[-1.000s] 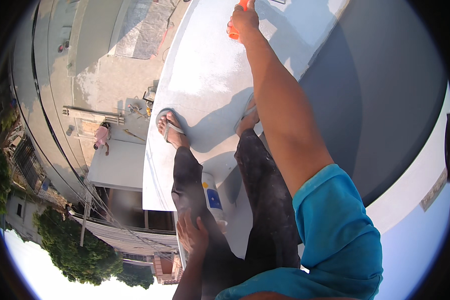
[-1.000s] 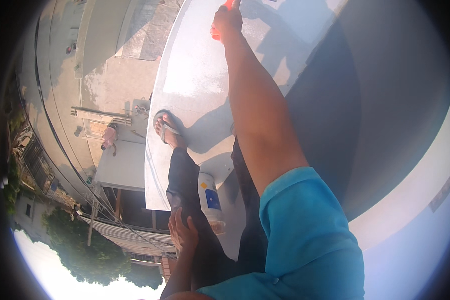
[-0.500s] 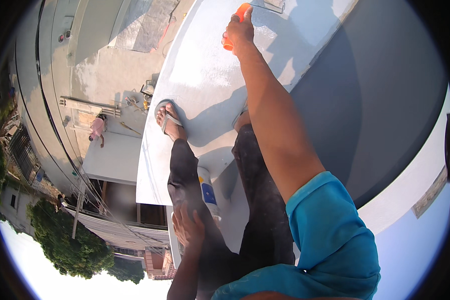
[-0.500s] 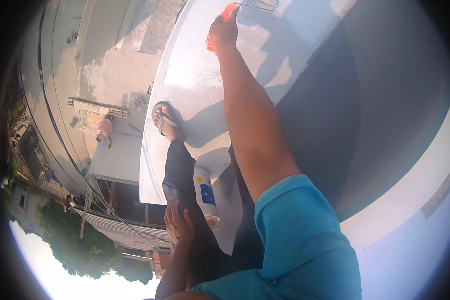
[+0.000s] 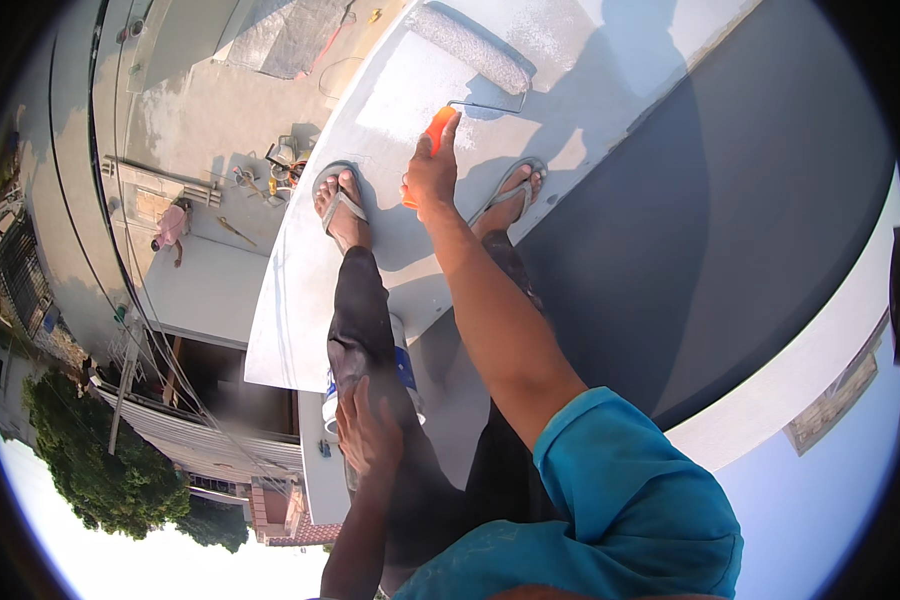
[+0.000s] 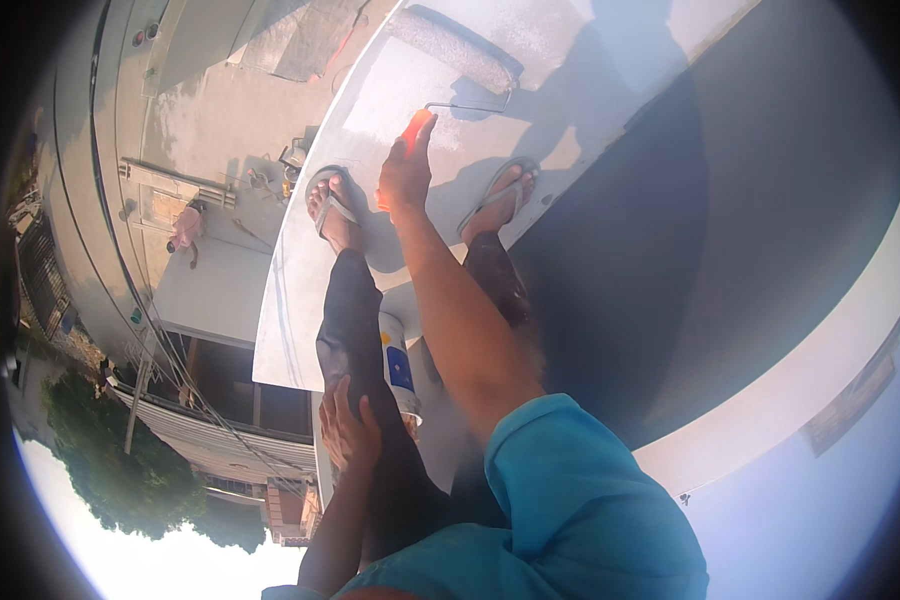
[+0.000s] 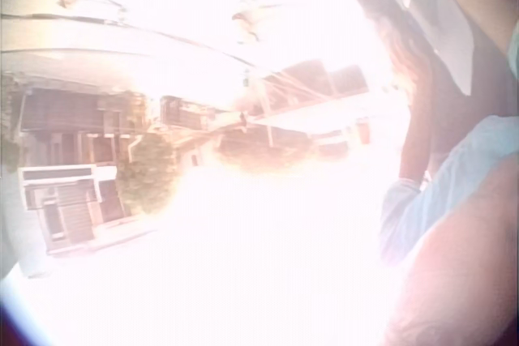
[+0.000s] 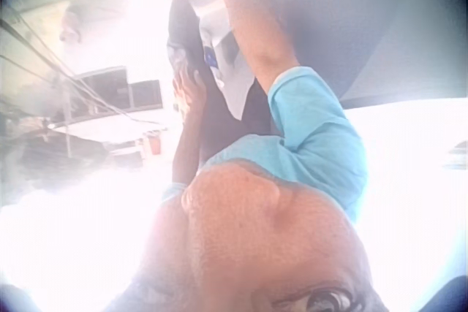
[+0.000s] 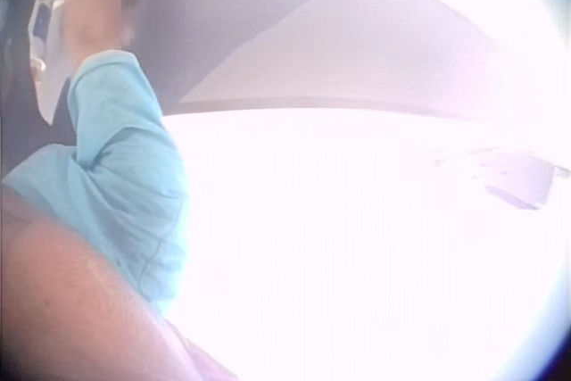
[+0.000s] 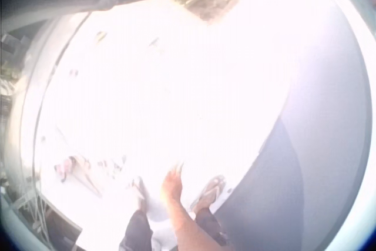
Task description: The person paints a white wall on a rooftop using a paint roller and a bucket of paint. They repeatedly roll the roller on the wall and dip it into the bucket to reload paint.
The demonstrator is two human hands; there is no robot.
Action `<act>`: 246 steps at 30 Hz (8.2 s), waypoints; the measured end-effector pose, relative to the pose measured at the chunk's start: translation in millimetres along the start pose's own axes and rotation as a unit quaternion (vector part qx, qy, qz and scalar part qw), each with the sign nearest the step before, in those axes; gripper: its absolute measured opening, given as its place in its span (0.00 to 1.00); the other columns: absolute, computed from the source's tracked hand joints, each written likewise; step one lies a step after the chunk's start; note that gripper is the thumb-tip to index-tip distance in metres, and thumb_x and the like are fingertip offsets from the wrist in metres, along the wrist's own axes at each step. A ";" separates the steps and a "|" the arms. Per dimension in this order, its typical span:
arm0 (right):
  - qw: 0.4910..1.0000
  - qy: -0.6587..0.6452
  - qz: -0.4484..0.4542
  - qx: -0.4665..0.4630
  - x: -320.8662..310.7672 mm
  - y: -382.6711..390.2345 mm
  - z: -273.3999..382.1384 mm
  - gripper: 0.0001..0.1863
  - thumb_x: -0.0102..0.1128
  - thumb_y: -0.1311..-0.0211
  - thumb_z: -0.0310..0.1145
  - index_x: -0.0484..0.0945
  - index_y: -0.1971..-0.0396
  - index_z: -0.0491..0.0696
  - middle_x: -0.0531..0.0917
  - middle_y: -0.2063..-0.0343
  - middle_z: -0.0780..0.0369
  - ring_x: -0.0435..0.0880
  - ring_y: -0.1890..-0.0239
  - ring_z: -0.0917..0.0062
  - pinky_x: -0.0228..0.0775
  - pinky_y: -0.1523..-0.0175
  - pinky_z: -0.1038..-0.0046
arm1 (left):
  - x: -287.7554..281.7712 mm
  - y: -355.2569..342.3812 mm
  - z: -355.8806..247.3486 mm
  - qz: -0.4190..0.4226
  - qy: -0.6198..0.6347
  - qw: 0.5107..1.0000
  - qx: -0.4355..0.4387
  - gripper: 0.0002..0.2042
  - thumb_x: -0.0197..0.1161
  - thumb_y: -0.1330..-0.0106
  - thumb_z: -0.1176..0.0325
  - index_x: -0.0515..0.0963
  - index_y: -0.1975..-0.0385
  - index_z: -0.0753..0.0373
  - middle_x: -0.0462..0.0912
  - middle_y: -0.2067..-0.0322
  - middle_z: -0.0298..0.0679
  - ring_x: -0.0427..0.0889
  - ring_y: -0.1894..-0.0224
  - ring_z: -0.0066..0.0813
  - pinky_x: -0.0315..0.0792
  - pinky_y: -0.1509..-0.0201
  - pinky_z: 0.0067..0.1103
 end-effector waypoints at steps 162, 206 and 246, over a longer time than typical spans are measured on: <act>0.998 -0.035 -0.055 0.022 -144.1 -40.5 2.0 0.30 0.40 0.20 0.46 0.51 0.22 0.71 0.85 0.52 0.47 0.84 0.47 0.48 0.77 0.43 0.50 | -52.9 -29.2 10.5 0.022 -0.338 0.922 0.186 0.21 0.61 0.31 0.65 0.75 0.38 0.59 0.82 0.47 0.45 0.78 0.44 0.49 0.72 0.40 0.41; 0.993 -0.063 -0.095 0.018 -175.0 -18.3 -87.0 0.29 0.38 0.20 0.48 0.52 0.22 0.70 0.86 0.52 0.48 0.85 0.50 0.46 0.76 0.43 0.50 | -46.1 -29.9 14.3 0.029 -0.377 0.914 0.147 0.22 0.59 0.30 0.59 0.74 0.36 0.52 0.80 0.43 0.39 0.76 0.39 0.43 0.70 0.36 0.40; 0.994 -0.089 -0.051 0.040 -249.1 -46.1 -77.4 0.29 0.35 0.21 0.47 0.52 0.22 0.70 0.87 0.53 0.52 0.88 0.56 0.58 0.77 0.45 0.57 | -37.8 -24.4 14.6 -0.006 -0.380 0.907 0.179 0.21 0.58 0.29 0.58 0.74 0.36 0.51 0.81 0.45 0.42 0.77 0.43 0.48 0.71 0.40 0.43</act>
Point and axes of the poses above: each hand's wrist, its own y-axis away from the middle knuckle, its own x-axis out of the palm, z = x × y, the point moved 9 cm from there along -y, towards the middle knuckle
